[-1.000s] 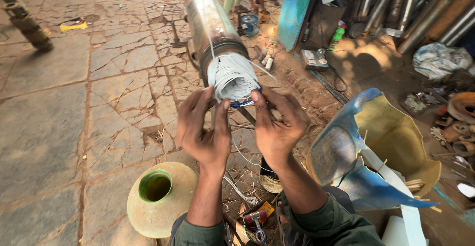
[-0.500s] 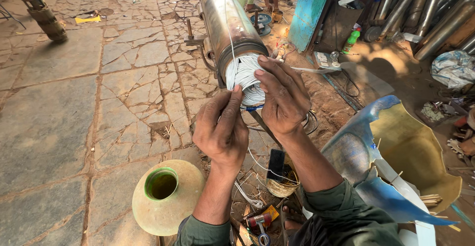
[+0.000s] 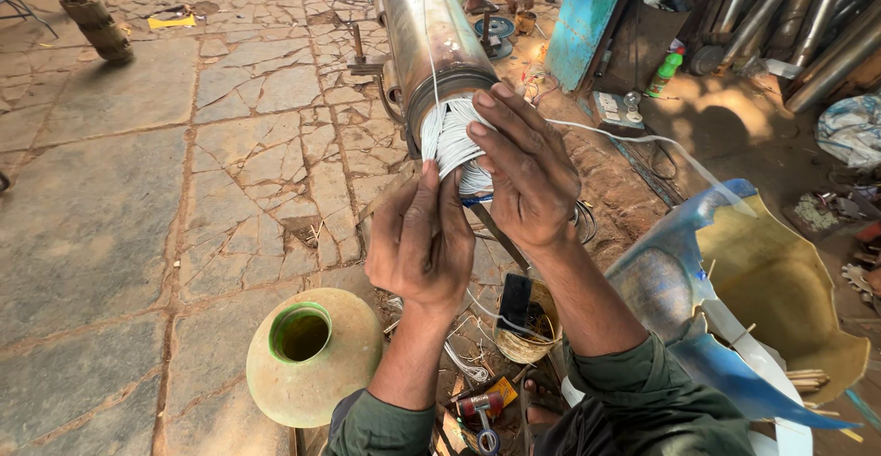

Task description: The person sits on the floor and bundles white wires around a metal cylinder using blue tape. They repeatedly pull lengths of wire, wrap them around the cylinder, and secure the bundle with tape.

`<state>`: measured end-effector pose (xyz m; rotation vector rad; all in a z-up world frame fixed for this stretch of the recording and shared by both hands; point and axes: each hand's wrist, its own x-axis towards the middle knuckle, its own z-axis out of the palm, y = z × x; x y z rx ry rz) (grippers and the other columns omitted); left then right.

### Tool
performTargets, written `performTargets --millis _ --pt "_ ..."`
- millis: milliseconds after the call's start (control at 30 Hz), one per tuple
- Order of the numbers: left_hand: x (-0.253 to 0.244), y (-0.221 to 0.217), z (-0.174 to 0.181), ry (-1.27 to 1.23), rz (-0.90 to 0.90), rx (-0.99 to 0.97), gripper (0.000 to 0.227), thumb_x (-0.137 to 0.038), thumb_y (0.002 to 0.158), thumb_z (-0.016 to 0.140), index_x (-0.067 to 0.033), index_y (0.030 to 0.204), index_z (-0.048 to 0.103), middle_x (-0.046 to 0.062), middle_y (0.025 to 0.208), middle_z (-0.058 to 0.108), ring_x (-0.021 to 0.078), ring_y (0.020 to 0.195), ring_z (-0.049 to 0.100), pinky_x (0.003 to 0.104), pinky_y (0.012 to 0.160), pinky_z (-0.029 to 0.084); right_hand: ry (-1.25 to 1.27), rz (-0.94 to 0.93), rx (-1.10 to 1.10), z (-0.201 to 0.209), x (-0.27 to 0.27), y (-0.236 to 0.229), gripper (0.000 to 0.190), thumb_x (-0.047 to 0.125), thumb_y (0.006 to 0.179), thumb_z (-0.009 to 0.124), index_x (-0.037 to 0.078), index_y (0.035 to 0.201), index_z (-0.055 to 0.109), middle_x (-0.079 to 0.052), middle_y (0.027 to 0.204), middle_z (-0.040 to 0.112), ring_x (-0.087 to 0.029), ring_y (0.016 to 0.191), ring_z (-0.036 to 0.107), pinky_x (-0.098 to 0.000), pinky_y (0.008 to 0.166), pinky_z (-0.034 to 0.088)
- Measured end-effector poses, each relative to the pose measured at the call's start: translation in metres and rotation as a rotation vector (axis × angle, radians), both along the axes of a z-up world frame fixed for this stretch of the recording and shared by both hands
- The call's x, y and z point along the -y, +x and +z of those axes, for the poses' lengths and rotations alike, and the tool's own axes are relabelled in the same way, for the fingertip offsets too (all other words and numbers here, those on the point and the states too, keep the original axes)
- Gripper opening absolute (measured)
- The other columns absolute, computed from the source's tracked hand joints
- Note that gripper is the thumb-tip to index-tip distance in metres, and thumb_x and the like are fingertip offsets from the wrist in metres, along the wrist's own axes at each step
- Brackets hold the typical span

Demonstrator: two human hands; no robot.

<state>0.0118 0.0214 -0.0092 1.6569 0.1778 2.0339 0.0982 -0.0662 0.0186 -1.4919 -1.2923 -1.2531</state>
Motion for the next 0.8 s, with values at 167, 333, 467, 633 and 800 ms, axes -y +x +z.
performTargets --millis 167,333,467,633,800 --pt "0.005 0.004 -0.007 -0.002 -0.004 0.02 0.026 0.002 0.088 0.087 0.0007 0.111 0.075 0.009 0.09 0.072 0.0168 0.075 0.07 0.029 0.064 0.056 -0.014 0.048 0.059 0.003 -0.001 0.001 0.016 0.004 0.098 0.072 0.005 0.113 0.075 -0.013 0.125 0.072 -0.033 0.129 0.065 -0.0429 0.112 0.058" --pt "0.008 0.009 -0.01 0.047 0.045 0.019 0.025 0.006 0.091 0.084 0.0 0.113 0.075 0.009 0.091 0.069 0.0183 0.079 0.069 0.03 0.067 0.057 0.048 0.055 0.032 0.005 -0.007 0.002 0.009 0.0 0.101 0.071 0.005 0.106 0.076 -0.011 0.118 0.074 -0.03 0.123 0.071 -0.0396 0.105 0.063" --pt "0.002 0.006 -0.012 -0.027 -0.131 0.012 0.026 0.007 0.091 0.081 -0.0001 0.115 0.075 0.01 0.093 0.071 0.0151 0.079 0.068 0.027 0.067 0.056 0.075 0.076 0.076 0.002 -0.011 0.006 0.01 0.004 0.1 0.07 0.006 0.108 0.075 -0.011 0.116 0.074 -0.03 0.12 0.071 -0.0418 0.105 0.064" --pt "0.002 -0.001 -0.012 -0.058 -0.241 0.029 0.027 0.008 0.093 0.079 -0.0001 0.118 0.073 0.011 0.099 0.071 0.016 0.086 0.069 0.026 0.07 0.057 0.06 0.089 0.026 0.0 -0.008 0.008 0.017 0.007 0.108 0.06 0.001 0.123 0.065 -0.013 0.119 0.074 -0.031 0.122 0.071 -0.0429 0.105 0.062" --pt "0.003 0.005 -0.007 0.002 -0.061 0.027 0.021 0.009 0.091 0.081 0.0002 0.109 0.075 0.009 0.092 0.071 0.0174 0.079 0.067 0.029 0.071 0.054 0.093 0.058 0.135 0.0 -0.015 0.01 0.017 0.004 0.108 0.053 0.002 0.119 0.066 -0.014 0.12 0.072 -0.033 0.12 0.07 -0.0423 0.106 0.061"
